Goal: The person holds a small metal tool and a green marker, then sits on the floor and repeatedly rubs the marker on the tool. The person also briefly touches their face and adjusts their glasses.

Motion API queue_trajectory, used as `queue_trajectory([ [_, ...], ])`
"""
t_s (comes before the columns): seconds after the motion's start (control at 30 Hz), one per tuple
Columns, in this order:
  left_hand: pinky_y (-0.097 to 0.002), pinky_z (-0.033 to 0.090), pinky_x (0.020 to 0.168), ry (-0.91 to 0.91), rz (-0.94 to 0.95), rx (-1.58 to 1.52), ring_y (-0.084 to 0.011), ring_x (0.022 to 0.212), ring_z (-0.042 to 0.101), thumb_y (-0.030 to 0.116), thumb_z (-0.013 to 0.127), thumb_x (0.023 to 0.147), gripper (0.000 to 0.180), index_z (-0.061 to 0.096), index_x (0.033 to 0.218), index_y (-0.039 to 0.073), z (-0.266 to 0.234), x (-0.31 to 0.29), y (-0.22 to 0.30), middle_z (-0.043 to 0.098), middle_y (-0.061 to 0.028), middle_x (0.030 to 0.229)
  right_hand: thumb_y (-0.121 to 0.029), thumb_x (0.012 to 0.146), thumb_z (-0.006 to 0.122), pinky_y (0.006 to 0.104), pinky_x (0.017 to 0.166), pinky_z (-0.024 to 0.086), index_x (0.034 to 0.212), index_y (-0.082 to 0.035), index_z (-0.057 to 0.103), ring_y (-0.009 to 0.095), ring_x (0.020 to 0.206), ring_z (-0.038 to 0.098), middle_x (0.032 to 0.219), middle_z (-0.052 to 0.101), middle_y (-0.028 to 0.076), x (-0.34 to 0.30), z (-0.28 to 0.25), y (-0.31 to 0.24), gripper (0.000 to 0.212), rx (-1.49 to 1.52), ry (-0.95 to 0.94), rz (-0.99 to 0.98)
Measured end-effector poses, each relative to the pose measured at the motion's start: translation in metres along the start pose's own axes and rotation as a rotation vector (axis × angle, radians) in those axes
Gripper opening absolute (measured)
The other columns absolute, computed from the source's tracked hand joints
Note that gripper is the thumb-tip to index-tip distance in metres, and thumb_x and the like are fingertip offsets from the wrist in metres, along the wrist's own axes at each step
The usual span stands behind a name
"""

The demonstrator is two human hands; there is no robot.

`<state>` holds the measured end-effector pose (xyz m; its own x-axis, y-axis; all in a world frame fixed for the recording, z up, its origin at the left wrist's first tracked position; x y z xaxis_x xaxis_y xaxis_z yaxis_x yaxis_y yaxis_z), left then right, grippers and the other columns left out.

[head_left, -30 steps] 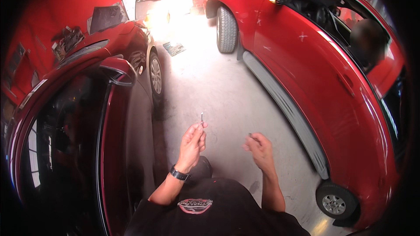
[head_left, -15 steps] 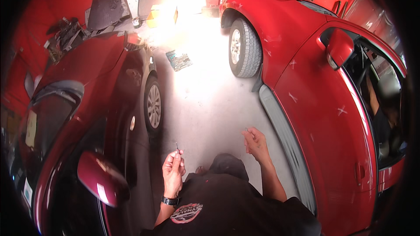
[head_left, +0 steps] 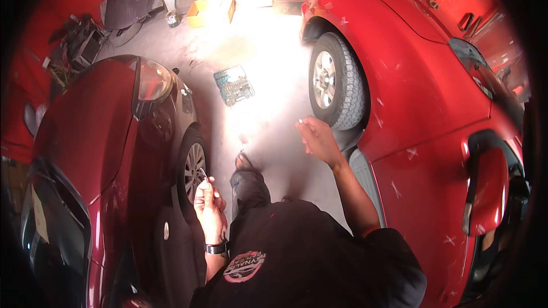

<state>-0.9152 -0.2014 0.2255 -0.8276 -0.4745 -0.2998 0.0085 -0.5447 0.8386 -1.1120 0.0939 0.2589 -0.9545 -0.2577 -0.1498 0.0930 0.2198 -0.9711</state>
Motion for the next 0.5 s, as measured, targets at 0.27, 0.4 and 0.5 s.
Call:
queue_trajectory([
  [0.27, -0.0194, 0.019, 0.043, -0.011, 0.078, -0.061, 0.0005, 0.049, 0.029, 0.02, 0.057, 0.105, 0.019, 0.065, 0.115, 0.007, 0.081, 0.28, 0.039, 0.053, 0.0064, 0.075, -0.017, 0.09, 0.054, 0.0401, 0.042, 0.05, 0.078, 0.002, 0.06, 0.026, 0.045, 0.061, 0.058, 0.057, 0.013, 0.157, -0.076, 0.358, 0.023, -0.408, 0.114, 0.554],
  [0.4, -0.0183, 0.021, 0.045, -0.104, 0.154, 0.014, 0.0008, 0.051, 0.029, 0.016, 0.056, 0.105, 0.019, 0.063, 0.117, 0.003, 0.174, 0.405, 0.109, 0.05, 0.0049, 0.076, -0.015, 0.088, 0.061, 0.0444, 0.059, 0.059, 0.089, 0.005, 0.069, 0.033, 0.075, 0.073, 0.08, 0.069, 0.023, 0.031, -0.088, 0.454, 0.021, -0.646, -0.095, 1.209],
  [0.5, -0.0186, 0.024, 0.046, -0.246, 0.178, 0.042, 0.0006, 0.053, 0.031, 0.017, 0.057, 0.105, 0.02, 0.063, 0.118, 0.003, 0.252, 0.489, 0.134, 0.049, 0.0055, 0.076, -0.018, 0.082, 0.07, 0.0432, 0.061, 0.057, 0.079, 0.004, 0.071, 0.03, 0.074, 0.073, 0.076, 0.071, 0.021, 0.019, -0.046, 0.477, 0.022, -0.891, -0.508, 0.907],
])
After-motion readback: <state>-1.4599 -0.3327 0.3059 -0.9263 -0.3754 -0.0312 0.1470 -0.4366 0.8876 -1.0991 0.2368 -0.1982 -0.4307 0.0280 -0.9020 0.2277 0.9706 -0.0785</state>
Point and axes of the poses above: each hand's wrist, its own x-axis towards the middle knuckle, its own z-axis out of the palm, y = z × x, the point moved 10 cm from there along x, towards the middle knuckle
